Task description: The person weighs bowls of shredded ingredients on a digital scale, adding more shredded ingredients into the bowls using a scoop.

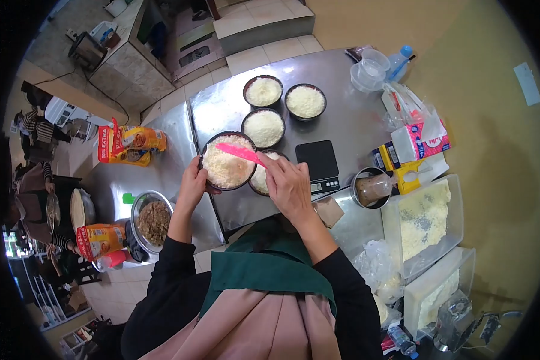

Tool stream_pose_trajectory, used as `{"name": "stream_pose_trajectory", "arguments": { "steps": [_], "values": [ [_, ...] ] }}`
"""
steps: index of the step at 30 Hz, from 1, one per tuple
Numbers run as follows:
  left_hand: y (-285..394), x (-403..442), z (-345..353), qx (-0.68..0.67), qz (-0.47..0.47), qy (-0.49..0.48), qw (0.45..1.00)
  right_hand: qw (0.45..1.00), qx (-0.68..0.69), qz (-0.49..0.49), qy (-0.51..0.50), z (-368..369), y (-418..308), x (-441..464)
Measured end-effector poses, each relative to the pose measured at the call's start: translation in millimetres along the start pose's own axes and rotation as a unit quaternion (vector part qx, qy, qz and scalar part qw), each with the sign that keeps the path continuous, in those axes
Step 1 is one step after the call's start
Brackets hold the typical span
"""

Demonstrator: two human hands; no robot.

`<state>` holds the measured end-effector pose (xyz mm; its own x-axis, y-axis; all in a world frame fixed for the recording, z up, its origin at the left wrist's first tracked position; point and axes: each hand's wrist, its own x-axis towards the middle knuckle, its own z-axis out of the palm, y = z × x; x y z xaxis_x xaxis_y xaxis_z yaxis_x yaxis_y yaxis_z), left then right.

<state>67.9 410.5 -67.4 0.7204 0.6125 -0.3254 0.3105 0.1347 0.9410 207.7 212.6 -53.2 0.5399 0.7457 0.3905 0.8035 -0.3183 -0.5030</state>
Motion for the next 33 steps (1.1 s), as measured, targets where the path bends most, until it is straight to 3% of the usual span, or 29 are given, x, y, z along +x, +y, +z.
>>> {"name": "stream_pose_trajectory", "arguments": {
  "steps": [2,6,12,15,17,18,19,20,24,26,27,28,32,33],
  "values": [
    [0.4,-3.7,-1.9,0.029,0.004,0.015,0.999,0.999,-0.010,-0.033,0.033,4.8,-4.0,11.0],
    [14.3,-12.8,5.1,0.109,0.014,0.030,0.993,0.997,-0.059,-0.041,0.006,18.9,-8.9,25.8],
    [-4.2,-2.8,-6.8,0.050,0.005,0.052,0.997,0.993,-0.065,-0.099,-0.011,20.2,-10.6,22.2],
    [-37.4,6.7,-23.8,0.003,-0.003,0.055,0.998,0.999,0.045,0.026,-0.015,25.5,-4.6,18.5],
    [-67.0,19.4,-33.8,0.000,-0.028,0.061,0.998,0.950,0.271,0.155,-0.011,46.7,6.1,10.2],
    [-80.8,25.5,-37.0,0.006,-0.047,0.071,0.996,0.931,0.327,0.159,0.020,65.7,17.3,2.1],
    [-92.0,29.0,-35.1,-0.016,-0.054,0.090,0.994,0.852,0.457,0.254,-0.033,61.6,17.6,-2.0],
    [-104.3,35.1,-35.7,-0.003,-0.070,0.106,0.992,0.784,0.554,0.275,-0.053,61.8,25.8,-9.0],
    [-137.5,52.3,-31.4,-0.027,-0.078,0.146,0.986,0.727,0.599,0.334,-0.029,-7.8,29.3,-31.0],
    [-149.1,59.2,-25.6,-0.023,-0.071,0.143,0.987,0.734,0.599,0.318,0.029,-50.4,36.4,-57.8],
    [-153.4,60.6,-23.0,-0.028,-0.065,0.160,0.985,0.719,0.592,0.359,0.061,-73.2,38.5,-76.9],
    [-155.3,61.9,-20.6,-0.018,-0.065,0.146,0.987,0.757,0.556,0.336,0.066,-86.3,55.1,-105.1],
    [-159.3,69.0,-15.2,0.022,-0.085,0.153,0.984,0.818,0.323,0.396,0.263,-169.2,88.0,-204.8],
    [-152.9,69.6,-21.2,0.043,-0.132,0.117,0.983,0.822,0.185,0.464,0.272,-188.4,96.0,-228.4]
  ]
}}
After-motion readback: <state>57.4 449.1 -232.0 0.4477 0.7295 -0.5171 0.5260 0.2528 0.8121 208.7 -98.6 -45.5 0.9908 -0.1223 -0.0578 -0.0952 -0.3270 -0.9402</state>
